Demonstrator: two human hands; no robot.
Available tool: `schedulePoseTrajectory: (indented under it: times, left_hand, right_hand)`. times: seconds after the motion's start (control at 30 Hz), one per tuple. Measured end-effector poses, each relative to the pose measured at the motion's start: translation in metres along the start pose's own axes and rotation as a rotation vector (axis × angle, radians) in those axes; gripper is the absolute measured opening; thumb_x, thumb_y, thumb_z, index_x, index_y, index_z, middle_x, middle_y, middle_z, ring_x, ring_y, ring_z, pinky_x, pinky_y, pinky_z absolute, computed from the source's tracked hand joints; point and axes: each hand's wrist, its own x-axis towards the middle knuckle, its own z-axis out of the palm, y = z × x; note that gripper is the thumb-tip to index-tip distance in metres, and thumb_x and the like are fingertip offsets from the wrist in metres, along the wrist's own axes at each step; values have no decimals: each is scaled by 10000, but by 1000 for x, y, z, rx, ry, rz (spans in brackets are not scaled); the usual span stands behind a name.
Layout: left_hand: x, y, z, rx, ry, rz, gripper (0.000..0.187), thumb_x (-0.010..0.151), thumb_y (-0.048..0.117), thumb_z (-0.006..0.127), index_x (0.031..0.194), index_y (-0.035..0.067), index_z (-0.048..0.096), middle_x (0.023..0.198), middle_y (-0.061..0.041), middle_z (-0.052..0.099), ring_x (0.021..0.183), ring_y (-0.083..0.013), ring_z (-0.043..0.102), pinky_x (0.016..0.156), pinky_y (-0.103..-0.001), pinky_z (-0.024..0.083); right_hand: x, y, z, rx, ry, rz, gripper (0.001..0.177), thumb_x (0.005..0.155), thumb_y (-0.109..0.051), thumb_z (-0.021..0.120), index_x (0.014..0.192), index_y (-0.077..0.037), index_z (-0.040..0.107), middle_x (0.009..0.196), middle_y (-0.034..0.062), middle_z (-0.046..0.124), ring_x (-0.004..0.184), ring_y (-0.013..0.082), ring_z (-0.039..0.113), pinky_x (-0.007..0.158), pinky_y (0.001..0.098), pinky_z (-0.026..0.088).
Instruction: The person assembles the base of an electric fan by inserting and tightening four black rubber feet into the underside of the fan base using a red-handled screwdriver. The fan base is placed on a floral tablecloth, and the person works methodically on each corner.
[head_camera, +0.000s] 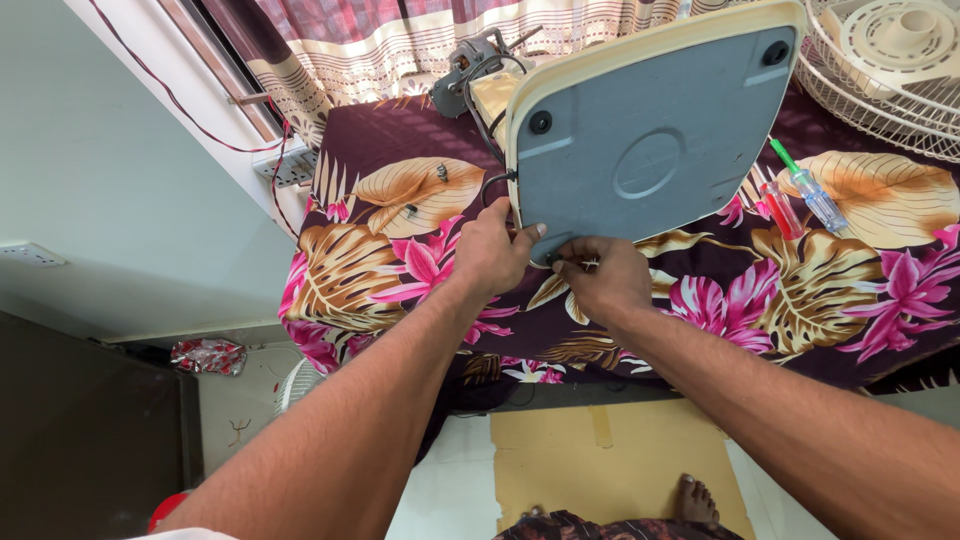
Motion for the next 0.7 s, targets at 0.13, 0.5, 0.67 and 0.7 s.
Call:
schedulePoseTrajectory:
  times: [0.13, 0.5, 0.67, 0.7]
  left_hand:
    - [-2, 1, 0, -10, 4, -2, 368, 899, 337, 711, 1177, 106, 641, 1029, -137, 775, 992, -308, 751, 898, -422, 561]
    - [-3, 3, -2, 20, -20, -20, 386, 900, 356, 709, 1185, 107, 635, 1026, -122, 785, 1001, -298, 747, 920, -429, 546]
    - [-4, 4, -3, 8, -9, -29, 393, 900, 357, 710, 1192, 104, 635, 1035, -126, 778, 995, -301, 753, 915, -430, 555]
    - [-4, 4, -2, 10, -11, -32, 395, 898, 358, 711, 1193, 105, 634, 1036, -124, 779, 996, -301, 752, 915, -431, 553]
  right_hand:
    - [-2, -3, 0, -58, 10, -11, 230, 854, -252, 781, 1049, -132, 800, 965, 46, 799, 811, 196, 750, 795, 359, 542]
    - [-4, -4, 6, 34, 0, 96, 227, 838, -248, 784, 1009, -99, 799, 909, 57, 798, 814, 188, 751, 784, 355, 548]
    - [-8, 2, 7, -23, 76, 12, 275, 828, -283, 820, 957, -48, 761, 839, 94, 780, 757, 212, 743, 737, 366, 552]
    - [-8, 5, 7, -40, 67, -2, 278, 837, -295, 815, 936, -41, 763, 810, 101, 779, 731, 220, 747, 724, 370, 556]
